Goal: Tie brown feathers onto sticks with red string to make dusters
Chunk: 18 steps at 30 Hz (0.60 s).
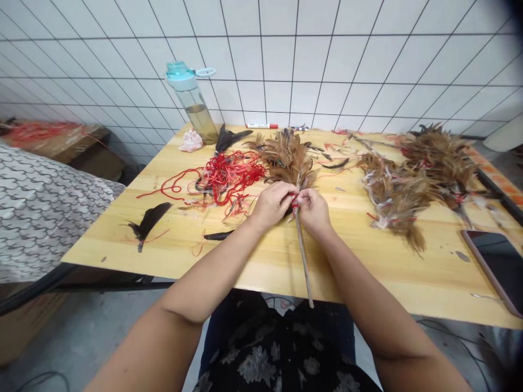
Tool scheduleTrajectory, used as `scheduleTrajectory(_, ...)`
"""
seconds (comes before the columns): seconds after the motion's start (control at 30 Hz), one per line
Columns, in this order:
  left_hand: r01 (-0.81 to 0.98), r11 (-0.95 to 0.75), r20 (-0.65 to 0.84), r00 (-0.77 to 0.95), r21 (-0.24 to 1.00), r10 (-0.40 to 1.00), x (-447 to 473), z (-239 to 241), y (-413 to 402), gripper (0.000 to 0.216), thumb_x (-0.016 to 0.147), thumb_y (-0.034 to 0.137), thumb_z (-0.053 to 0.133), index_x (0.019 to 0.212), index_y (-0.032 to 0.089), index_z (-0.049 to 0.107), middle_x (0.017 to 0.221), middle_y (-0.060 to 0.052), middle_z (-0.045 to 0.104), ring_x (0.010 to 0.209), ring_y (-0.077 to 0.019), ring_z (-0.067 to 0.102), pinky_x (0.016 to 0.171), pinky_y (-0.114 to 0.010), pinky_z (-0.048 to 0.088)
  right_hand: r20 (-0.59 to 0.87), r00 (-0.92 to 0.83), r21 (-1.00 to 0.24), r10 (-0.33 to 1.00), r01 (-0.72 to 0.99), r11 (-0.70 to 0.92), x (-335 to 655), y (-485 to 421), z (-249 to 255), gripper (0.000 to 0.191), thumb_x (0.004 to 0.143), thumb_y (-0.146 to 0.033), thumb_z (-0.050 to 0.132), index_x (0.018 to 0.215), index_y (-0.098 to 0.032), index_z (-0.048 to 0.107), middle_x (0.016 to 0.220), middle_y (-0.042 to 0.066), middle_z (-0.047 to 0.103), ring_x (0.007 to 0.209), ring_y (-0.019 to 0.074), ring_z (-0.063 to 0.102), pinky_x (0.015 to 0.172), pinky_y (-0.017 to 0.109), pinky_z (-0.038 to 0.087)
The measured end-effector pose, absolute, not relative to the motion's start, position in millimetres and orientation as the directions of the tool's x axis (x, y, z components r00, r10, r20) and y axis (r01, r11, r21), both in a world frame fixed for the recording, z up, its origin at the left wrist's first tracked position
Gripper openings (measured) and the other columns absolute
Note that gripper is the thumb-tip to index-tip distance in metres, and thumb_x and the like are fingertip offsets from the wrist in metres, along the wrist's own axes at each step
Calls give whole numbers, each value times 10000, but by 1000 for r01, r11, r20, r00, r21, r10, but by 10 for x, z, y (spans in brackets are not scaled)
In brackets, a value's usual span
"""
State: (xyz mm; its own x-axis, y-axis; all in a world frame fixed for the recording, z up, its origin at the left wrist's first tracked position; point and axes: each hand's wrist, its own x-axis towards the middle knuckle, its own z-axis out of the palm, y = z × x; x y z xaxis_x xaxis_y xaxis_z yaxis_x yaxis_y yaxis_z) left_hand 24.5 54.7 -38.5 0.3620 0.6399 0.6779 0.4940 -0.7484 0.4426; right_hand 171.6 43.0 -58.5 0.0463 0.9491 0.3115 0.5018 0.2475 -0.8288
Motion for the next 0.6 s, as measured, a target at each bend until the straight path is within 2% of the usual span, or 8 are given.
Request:
scheduleTrajectory(0.13, 560, -740, 652, 409, 373, 638, 237, -399, 534, 153, 891, 154, 464, 945, 168, 606, 911, -62, 635, 876, -155, 566, 810, -270, 454, 311, 44, -834, 949, 491, 250, 1713, 426, -594, 53, 777, -204, 464, 739, -221, 496, 719, 22, 568, 705, 185, 535, 670, 317, 450)
scheduleTrajectory(0.23, 589, -721, 653, 390, 365, 649, 243, -405, 522, 157, 874, 139, 470, 942, 168, 609, 910, -64, 625, 870, -161, 565, 803, -276, 455, 314, 39, -842, 949, 473, 259, 1716, 428, -602, 49, 778, -221, 482, 754, -218, 525, 706, 13, 569, 687, 177, 532, 667, 312, 455)
scheduleTrajectory(0.47, 480, -705, 660, 297, 521, 690, 269, -340, 499, 148, 800, 65, 525, 843, 173, 616, 844, -32, 647, 845, -153, 578, 803, -282, 447, 369, 113, -863, 923, 412, 294, 1722, 440, -601, 120, 793, -254, 526, 838, -197, 622, 817, 46, 620, 764, 184, 564, 708, 325, 482)
scheduleTrajectory(0.6, 419, -694, 654, 262, 586, 710, 255, -335, 518, 100, 805, 99, 560, 816, 179, 619, 818, -20, 647, 826, -147, 582, 795, -281, 447, 397, 90, -854, 913, 402, 331, 1714, 432, -581, 151, 783, -248, 549, 878, -193, 652, 811, 41, 603, 731, 171, 551, 692, 315, 480)
